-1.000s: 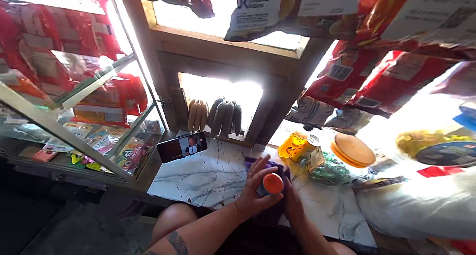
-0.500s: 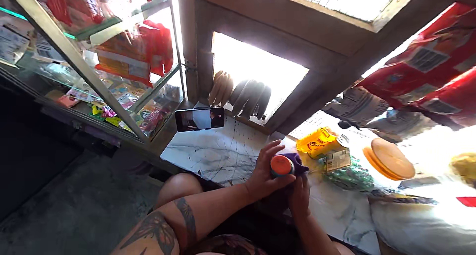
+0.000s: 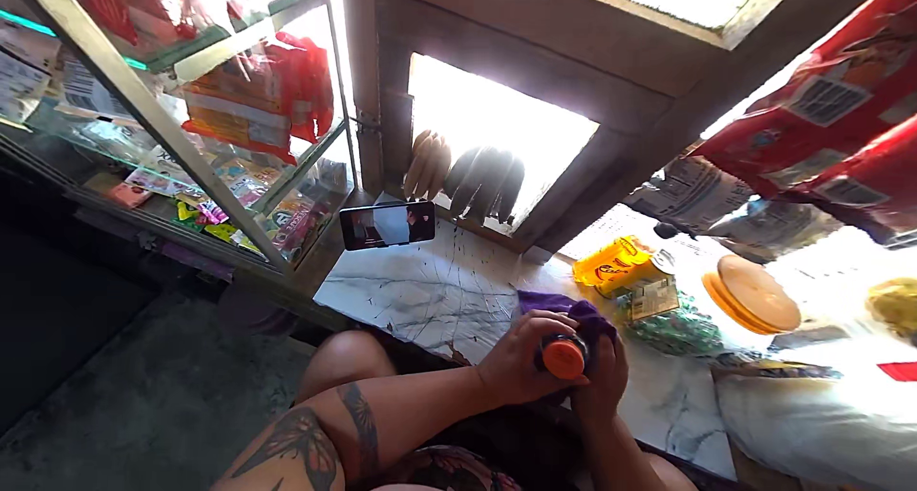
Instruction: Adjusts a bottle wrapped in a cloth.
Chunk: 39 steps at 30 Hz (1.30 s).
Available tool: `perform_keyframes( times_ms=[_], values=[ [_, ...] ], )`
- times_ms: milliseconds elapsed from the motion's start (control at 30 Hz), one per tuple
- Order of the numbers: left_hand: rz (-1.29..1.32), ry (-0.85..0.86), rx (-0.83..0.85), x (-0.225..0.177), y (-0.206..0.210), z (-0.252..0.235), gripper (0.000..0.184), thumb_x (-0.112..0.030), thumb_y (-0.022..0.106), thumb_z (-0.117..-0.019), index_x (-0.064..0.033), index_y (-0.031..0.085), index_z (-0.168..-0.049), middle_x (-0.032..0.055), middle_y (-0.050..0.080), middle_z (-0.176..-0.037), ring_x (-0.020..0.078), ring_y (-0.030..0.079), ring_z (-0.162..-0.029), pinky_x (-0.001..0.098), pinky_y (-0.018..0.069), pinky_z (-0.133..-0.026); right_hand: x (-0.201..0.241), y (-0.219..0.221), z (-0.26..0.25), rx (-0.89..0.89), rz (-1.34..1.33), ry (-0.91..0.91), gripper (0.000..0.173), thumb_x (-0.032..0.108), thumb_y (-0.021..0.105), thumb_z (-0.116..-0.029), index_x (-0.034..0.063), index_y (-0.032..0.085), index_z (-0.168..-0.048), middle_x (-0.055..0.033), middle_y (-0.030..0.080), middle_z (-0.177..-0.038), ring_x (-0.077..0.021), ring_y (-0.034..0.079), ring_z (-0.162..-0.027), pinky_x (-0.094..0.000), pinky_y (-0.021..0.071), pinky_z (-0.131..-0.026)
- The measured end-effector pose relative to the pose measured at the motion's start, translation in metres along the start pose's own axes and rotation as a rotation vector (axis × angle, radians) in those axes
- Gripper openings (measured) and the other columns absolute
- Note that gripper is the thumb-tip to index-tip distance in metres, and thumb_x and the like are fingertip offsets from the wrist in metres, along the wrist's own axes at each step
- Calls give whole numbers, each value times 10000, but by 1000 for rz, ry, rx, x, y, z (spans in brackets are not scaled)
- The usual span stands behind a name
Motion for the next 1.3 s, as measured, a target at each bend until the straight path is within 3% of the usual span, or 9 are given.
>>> perform_keyframes(
  times_ms=[167, 233, 333, 467, 667, 833, 967, 1100, 1300],
  values=[
    [-34, -30, -94, 0, -10, -5, 446, -194, 833, -842, -1, 628, -1187, 204, 601, -1297, 243, 533, -1300, 386, 414, -1126, 28, 11, 8, 112, -24, -260, 291, 326, 397, -1090, 258, 660, -1194, 136, 608, -1311, -54, 499, -1331, -300, 386, -1160],
    [-50, -55, -137, 0, -13, -4, 440, -199, 843, -826, 1, 661, -1174, 180, 595, -1265, 202, 530, -1259, 339, 415, -1101, 16, 8, 6, 192, -4, -258, 363, 392, 371, -1101, 208, 641, -1258, 88, 591, -1376, -62, 469, -1370, -311, 363, -1182],
    [-49, -79, -133, 3, -15, -5, 448, -165, 846, -820, 13, 682, -1197, 161, 634, -1196, 187, 572, -1187, 314, 454, -1057, -8, 0, -5, 211, 25, -95, 502, 296, 296, -1117, -83, 586, -1272, -93, 615, -1334, -37, 508, -1316, -246, 385, -1152],
    [-25, -95, -106, 4, -16, -8, 497, -117, 795, -869, 79, 617, -1290, 217, 633, -1256, 217, 598, -1211, 351, 476, -1075, -34, -11, -23, 230, 193, 101, 574, 280, 286, -1087, -190, 550, -1284, -318, 527, -1398, -219, 465, -1389, -296, 313, -1186],
    [168, -310, -167, 8, -11, -10, 670, -101, 629, -949, 142, 310, -1485, 302, 493, -1446, 286, 521, -1343, 413, 425, -1136, -46, -15, -30, 238, 262, 235, 573, 281, 274, -1079, -151, 478, -1396, -305, 446, -1490, -241, 395, -1447, -298, 264, -1215],
    [338, -346, -264, 8, -6, -14, 548, -125, 685, -939, 114, 415, -1352, 252, 551, -1390, 223, 534, -1324, 382, 426, -1120, -30, -5, -11, 203, 316, 43, 487, 182, 301, -1061, -118, 581, -1323, -277, 513, -1460, -328, 405, -1449, -424, 247, -1237],
    [399, -205, -218, 11, 3, -11, 411, -73, 695, -931, 76, 519, -1271, 255, 564, -1393, 271, 506, -1376, 427, 411, -1146, 7, 2, 0, 208, 95, -84, 427, 150, 326, -1076, -117, 599, -1267, -212, 589, -1392, -236, 465, -1413, -375, 302, -1230],
    [383, -92, -145, 6, 11, -7, 395, -106, 696, -947, 4, 539, -1293, 241, 520, -1442, 271, 469, -1407, 429, 374, -1175, 23, 7, 5, 258, 32, -264, 456, 338, 303, -1122, 85, 614, -1339, -71, 599, -1438, -203, 443, -1444, -396, 300, -1242],
    [342, -132, -172, 9, 9, -6, 364, -90, 668, -963, 17, 528, -1282, 269, 445, -1518, 298, 409, -1457, 453, 357, -1186, -25, -8, -17, 314, 208, -218, 582, 356, 221, -1115, -21, 637, -1269, -174, 638, -1328, -214, 513, -1357, -390, 294, -1212]
  ],
)
Point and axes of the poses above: each hand's wrist, its own z-axis away from the middle knuckle, its own y-axis out of the palm, x = y × z, the point moved 2 cm from there along -z, towards the middle knuckle
